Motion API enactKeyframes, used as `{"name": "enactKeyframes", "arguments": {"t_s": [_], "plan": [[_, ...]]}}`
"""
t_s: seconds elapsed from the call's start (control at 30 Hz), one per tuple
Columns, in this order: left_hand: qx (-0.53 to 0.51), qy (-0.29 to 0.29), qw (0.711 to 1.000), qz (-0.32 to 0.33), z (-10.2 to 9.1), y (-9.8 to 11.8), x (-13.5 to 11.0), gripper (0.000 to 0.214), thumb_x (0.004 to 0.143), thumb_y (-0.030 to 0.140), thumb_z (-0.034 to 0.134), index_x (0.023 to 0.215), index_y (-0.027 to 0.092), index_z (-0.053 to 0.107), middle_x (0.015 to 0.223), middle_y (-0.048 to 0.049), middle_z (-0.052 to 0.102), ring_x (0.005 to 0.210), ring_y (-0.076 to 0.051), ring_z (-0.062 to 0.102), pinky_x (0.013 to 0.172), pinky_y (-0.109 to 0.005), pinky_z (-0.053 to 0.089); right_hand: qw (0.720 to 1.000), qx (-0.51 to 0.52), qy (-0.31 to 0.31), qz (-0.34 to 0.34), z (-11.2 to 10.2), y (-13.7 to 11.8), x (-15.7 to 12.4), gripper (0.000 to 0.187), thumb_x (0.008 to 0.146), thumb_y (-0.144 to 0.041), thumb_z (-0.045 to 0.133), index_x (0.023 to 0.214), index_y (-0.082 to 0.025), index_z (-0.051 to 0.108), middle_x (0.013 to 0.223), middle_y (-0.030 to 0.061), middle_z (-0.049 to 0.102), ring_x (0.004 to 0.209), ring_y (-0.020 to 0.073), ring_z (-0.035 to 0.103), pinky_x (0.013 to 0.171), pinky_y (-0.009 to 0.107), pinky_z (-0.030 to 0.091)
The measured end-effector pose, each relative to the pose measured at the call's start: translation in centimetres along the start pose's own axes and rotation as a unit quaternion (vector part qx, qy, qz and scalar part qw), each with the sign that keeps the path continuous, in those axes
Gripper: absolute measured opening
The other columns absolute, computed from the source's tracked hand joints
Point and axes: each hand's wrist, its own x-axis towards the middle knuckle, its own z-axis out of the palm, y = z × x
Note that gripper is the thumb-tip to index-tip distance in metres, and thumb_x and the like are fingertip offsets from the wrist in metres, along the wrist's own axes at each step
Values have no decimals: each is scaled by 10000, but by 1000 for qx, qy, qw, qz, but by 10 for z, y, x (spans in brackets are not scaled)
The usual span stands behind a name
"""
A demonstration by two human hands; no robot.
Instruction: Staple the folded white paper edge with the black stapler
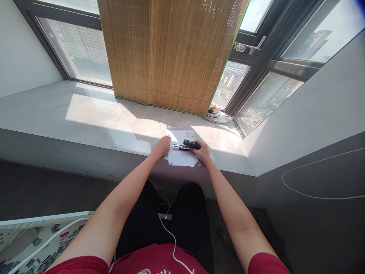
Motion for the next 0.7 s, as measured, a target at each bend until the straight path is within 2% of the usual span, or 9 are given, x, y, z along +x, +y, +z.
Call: {"name": "enactKeyframes", "arguments": {"t_s": [0.17, 0.27, 0.3, 0.37, 0.4, 0.47, 0.53, 0.6, 0.7], "plan": [[-127, 51, 991, 11, -12, 9, -6, 420, 971, 71, 439, 1312, 155, 670, 1552, -198, 604, 1578, -289, 447, 1345, -478, 298, 992, 85, 77, 42, 0, -10, -7, 477, 637, -530, 895, 952, -194, 774, 852, 32, 762, 816, 239, 678, 790, 395, 553], [-283, 156, 946, -19, -19, 27, -12, 331, 999, 126, 455, 1215, 189, 698, 1487, -169, 645, 1530, -286, 494, 1341, -464, 316, 981, 122, 149, 32, 2, -35, -18, 467, 696, -510, 896, 1007, -181, 780, 880, 50, 769, 821, 243, 692, 759, 394, 575], [-353, 202, 912, -55, -21, 35, -14, 308, 1020, 156, 447, 1193, 201, 699, 1468, -158, 655, 1509, -283, 517, 1331, -460, 340, 979, 104, 173, 10, 3, -46, -23, 430, 732, -483, 889, 1027, -188, 785, 904, 57, 776, 839, 248, 697, 759, 396, 584], [-515, 279, 793, -168, -25, 55, -18, 279, 1075, 263, 425, 1163, 207, 684, 1448, -160, 658, 1450, -285, 580, 1292, -459, 411, 972, 27, 220, -71, 5, -69, -34, 290, 829, -400, 845, 1046, -213, 796, 959, 70, 787, 899, 259, 700, 784, 405, 598], [-602, 275, 719, -213, -27, 64, -20, 302, 1096, 326, 409, 1159, 199, 676, 1450, -173, 654, 1414, -290, 615, 1256, -455, 459, 963, -19, 240, -123, 7, -79, -39, 205, 883, -341, 802, 1052, -225, 801, 983, 75, 791, 935, 264, 699, 812, 413, 603], [-748, 204, 580, -248, -30, 81, -24, 402, 1119, 433, 368, 1174, 173, 669, 1429, -208, 662, 1350, -306, 671, 1172, -456, 546, 935, -102, 248, -231, 9, -94, -48, 182, 972, -204, 671, 1089, -242, 805, 1027, 84, 796, 1012, 270, 699, 886, 432, 607], [-832, 143, 481, -236, -33, 91, -27, 461, 1127, 458, 337, 1222, 145, 662, 1380, -229, 690, 1304, -318, 707, 1101, -466, 599, 909, -169, 216, -315, 11, -101, -56, 337, 1002, -90, 551, 1169, -250, 796, 1082, 89, 802, 1092, 267, 705, 973, 441, 600], [-865, 124, 433, -223, -35, 96, -30, 451, 1132, 415, 332, 1268, 125, 649, 1336, -227, 719, 1271, -320, 730, 1056, -479, 626, 884, -227, 166, -374, 12, -101, -61, 419, 1007, -36, 511, 1244, -258, 775, 1135, 83, 807, 1155, 254, 708, 1036, 426, 579], [-877, 111, 412, -220, -35, 95, -34, 407, 1133, 360, 357, 1260, 110, 652, 1300, -219, 747, 1232, -308, 753, 1021, -465, 645, 855, -280, 114, -423, 12, -99, -66, 408, 1018, -29, 536, 1271, -258, 761, 1180, 70, 814, 1189, 233, 713, 1067, 386, 542]]}}
